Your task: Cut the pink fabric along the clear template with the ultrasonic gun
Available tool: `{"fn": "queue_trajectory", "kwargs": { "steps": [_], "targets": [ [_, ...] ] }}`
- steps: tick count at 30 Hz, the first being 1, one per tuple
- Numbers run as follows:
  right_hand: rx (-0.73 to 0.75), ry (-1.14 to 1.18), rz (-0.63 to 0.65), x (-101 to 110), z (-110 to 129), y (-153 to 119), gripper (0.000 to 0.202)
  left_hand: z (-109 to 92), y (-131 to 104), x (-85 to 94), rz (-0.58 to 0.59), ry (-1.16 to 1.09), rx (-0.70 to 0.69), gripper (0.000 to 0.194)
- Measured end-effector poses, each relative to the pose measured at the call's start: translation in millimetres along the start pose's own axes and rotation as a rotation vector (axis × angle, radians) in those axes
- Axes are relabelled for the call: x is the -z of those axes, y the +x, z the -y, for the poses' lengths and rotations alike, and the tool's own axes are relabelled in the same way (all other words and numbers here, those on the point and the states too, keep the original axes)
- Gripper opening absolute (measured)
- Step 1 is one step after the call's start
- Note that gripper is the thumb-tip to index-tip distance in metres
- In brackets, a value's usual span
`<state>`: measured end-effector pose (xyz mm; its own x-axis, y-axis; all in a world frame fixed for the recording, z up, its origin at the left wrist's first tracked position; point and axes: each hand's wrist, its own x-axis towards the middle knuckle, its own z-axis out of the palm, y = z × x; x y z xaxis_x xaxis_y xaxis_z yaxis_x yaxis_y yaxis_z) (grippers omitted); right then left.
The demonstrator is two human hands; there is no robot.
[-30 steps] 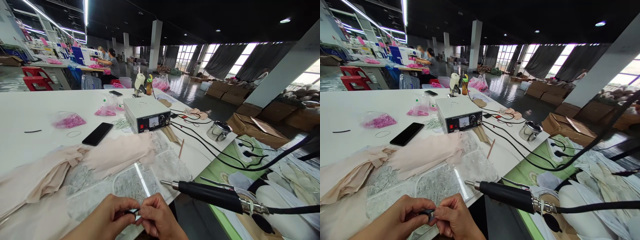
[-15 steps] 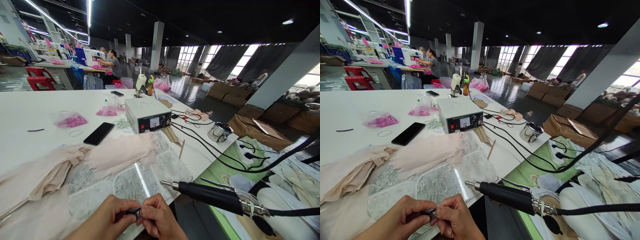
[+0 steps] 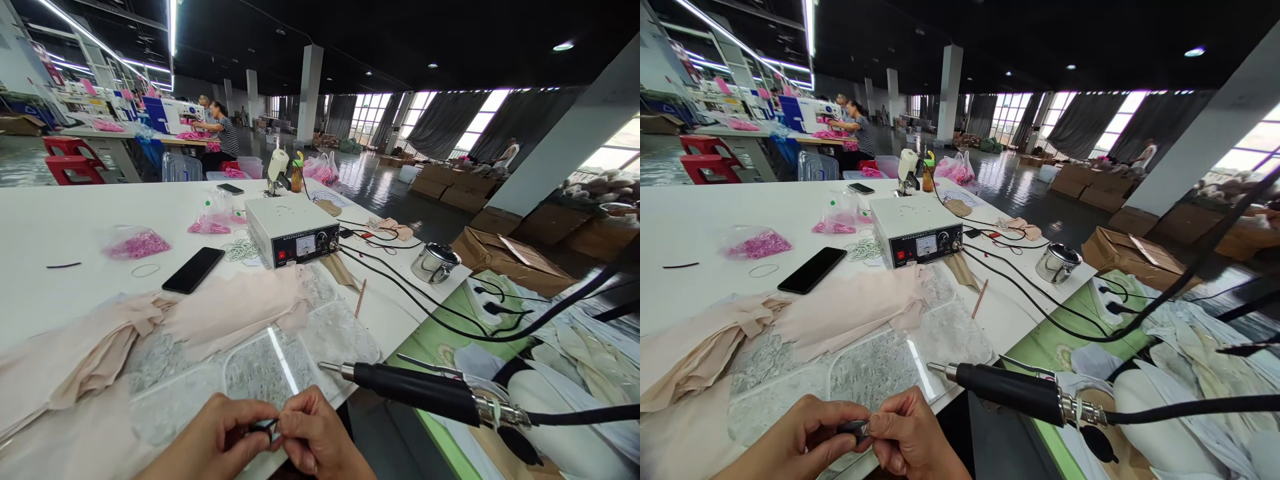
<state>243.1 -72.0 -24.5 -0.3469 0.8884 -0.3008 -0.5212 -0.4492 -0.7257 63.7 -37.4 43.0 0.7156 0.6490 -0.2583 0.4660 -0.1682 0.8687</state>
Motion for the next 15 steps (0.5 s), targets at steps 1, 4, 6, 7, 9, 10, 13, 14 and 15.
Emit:
{"fn": "queue_trajectory", "kwargs": {
  "steps": [1,4,6,7,9,10,13,14,15],
  "targets": [
    [0.005,0.001,-0.003,0.3,-0.1,0.5,0.046,3.2,-0.4,-1.1,-0.028,-0.008,0.032,0.031],
    [0.011,0.002,-0.005,2.0,-2.2,1.9,0.047,11.4,-0.3,-4.2,-0.077,-0.048,0.097,0.038],
    [0.008,0.001,-0.001,3.2,-4.6,2.7,0.046,14.3,1.1,-6.4,-0.044,-0.089,0.094,0.043],
    [0.009,0.003,0.001,3.7,-5.7,3.1,0.046,14.7,2.2,-7.5,-0.023,-0.122,0.085,0.047],
    [0.015,0.012,0.003,4.4,-7.6,4.1,0.046,14.0,4.7,-10.0,-0.006,-0.2,0.074,0.055],
    [0.019,0.018,0.004,4.6,-8.1,4.6,0.046,13.0,5.9,-11.1,-0.011,-0.236,0.073,0.058],
    [0.022,0.034,0.019,4.7,-7.1,5.4,0.044,10.4,8.1,-13.4,-0.016,-0.282,0.062,0.06],
    [0.019,0.036,0.029,4.6,-6.0,5.4,0.043,10.2,8.5,-13.6,-0.018,-0.283,0.058,0.059],
    [0.016,0.036,0.042,4.4,-4.7,5.1,0.042,10.5,8.9,-13.6,-0.022,-0.285,0.057,0.059]
  ]
}}
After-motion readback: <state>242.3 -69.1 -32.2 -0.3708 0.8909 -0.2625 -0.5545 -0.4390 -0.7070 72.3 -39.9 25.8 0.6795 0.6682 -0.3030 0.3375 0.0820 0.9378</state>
